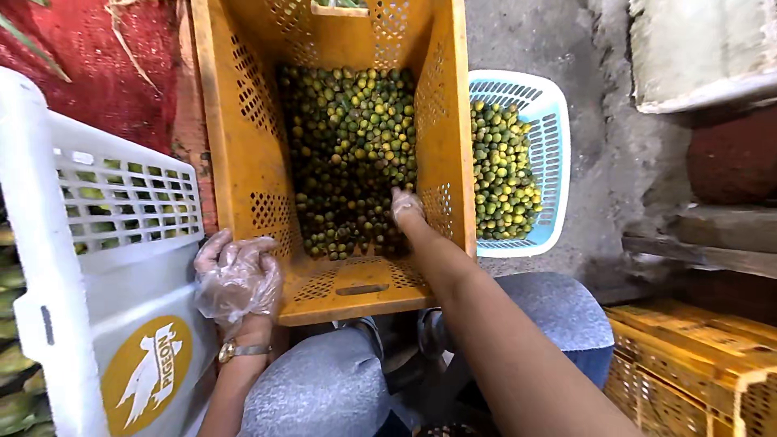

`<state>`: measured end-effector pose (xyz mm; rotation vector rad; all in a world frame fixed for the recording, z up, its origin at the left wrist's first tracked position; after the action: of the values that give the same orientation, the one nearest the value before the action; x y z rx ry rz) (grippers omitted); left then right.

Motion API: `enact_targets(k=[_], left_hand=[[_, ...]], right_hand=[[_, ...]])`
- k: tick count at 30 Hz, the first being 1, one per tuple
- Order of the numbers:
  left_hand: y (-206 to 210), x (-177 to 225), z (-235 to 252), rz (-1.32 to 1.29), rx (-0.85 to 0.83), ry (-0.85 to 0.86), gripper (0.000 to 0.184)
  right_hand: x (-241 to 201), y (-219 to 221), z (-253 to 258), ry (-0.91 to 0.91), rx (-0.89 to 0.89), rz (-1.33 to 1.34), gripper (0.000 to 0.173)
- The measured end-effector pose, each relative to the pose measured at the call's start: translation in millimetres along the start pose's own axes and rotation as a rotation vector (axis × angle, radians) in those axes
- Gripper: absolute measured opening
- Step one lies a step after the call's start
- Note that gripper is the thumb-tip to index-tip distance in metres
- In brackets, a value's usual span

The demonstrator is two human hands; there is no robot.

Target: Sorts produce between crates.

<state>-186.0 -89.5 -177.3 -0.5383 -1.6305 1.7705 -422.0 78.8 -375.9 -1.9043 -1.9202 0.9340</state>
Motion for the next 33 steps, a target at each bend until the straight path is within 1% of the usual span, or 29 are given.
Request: enact_targets(k=[2, 5, 7, 8, 10, 11, 13, 14, 15, 17, 18, 19, 20, 21, 22, 23, 24, 25, 26, 28, 30, 33], left_hand=[[1.0, 0.5, 0.0, -0.004, 0.004, 0.007, 0.024], [-1.2, 2.0, 1.1, -0.009, 0.011, 0.006, 0.024], [-2.3, 3.1, 0.8, -0.013, -0.004, -0.006, 0.024], [-1.9, 3.1, 0.7, -0.017, -0.001, -0.001, 0.024], [-0.5, 2.3, -0.1, -0.02, -0.001, 0.015, 0.024], [-0.3, 2.2, -0.1, -0.02, 0.002, 0.02, 0.024], [-1.4, 2.5, -0.1, -0.013, -0.014, 0.017, 0.024], [-2.2, 2.5, -0.1, -0.008, -0.008, 0.023, 0.024], [-2.5, 2.6, 0.0, -0.009, 0.008, 0.033, 0.024], [-3.1, 3.5, 0.3, -0.01, 0.01, 0.044, 0.024], [-2.9, 4.0, 0.5, 0.001, -0.001, 0.046, 0.024], [-2.2, 4.4, 0.7, 0.007, -0.006, 0.047, 0.024], [-1.3, 4.2, 0.8, 0.013, -0.003, 0.048, 0.024], [-1.0, 4.1, 0.9, 0.011, -0.007, 0.049, 0.023], [-0.2, 3.4, 1.1, 0.014, -0.008, 0.054, 0.023], [0.7, 2.7, 1.2, 0.021, -0.006, 0.06, 0.023], [0.8, 3.3, 1.4, 0.031, -0.009, 0.063, 0.024], [0.9, 4.2, 1.8, 0.045, -0.006, 0.069, 0.024], [1.3, 4.9, 2.2, 0.053, -0.007, 0.073, 0.025], [1.9, 5.2, 2.9, 0.067, -0.016, 0.07, 0.025], [2.3, 5.4, 2.6, 0.089, -0.038, 0.07, 0.026], [2.3, 5.4, 2.9, 0.103, -0.037, 0.075, 0.027]], right_hand=[[-1.9, -9.0, -1.7, 0.022, -0.004, 0.123, 0.062], [-21.2, -22.9, -4.8, 0.01, -0.047, 0.302, 0.049], [-49.0, -37.7, -17.4, -0.121, -0.133, 0.32, 0.046], [-68.2, -49.0, -29.1, -0.234, -0.2, 0.307, 0.043], [-105.0, -79.0, -61.5, -0.459, -0.315, 0.264, 0.036], [-118.0, -97.6, -83.2, -0.533, -0.377, 0.272, 0.033], [-128.8, -140.9, -126.8, -0.616, -0.463, 0.359, 0.029], [-124.6, -164.0, -145.2, -0.652, -0.46, 0.421, 0.028], [-114.0, -187.1, -160.6, -0.688, -0.451, 0.492, 0.029], [-77.5, -224.9, -179.1, -0.787, -0.46, 0.68, 0.025], [-51.7, -238.0, -180.5, -0.815, -0.456, 0.779, 0.022], [-21.2, -246.6, -175.9, -0.804, -0.421, 0.892, 0.021], [12.8, -250.0, -165.3, -0.744, -0.347, 1.021, 0.019], [47.6, -248.2, -151.2, -0.646, -0.228, 1.139, 0.021], [82.2, -241.7, -134.2, -0.515, -0.055, 1.189, 0.025], [115.3, -232.1, -115.1, -0.381, 0.144, 1.09, 0.028], [146.0, -219.7, -94.9, -0.28, 0.283, 0.852, 0.031], [172.7, -202.8, -74.2, -0.201, 0.317, 0.622, 0.035], [194.0, -181.5, -55.2, -0.141, 0.283, 0.459, 0.038], [219.1, -141.3, -32.5, -0.056, 0.213, 0.289, 0.044], [232.0, -115.6, -25.5, 0.035, 0.182, 0.252, 0.052], [236.7, -106.1, -21.9, 0.073, 0.184, 0.266, 0.054]])
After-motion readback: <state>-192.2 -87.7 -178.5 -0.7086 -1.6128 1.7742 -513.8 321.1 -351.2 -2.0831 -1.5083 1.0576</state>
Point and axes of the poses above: each hand's wrist, its own z-axis towards the middle knuckle, its own y-axis out of the palm, x = y × z, the point moved 7 cm from there along z, towards the middle knuckle, and after that the axes turned 10 degrees about z, right-handed, at the moved point
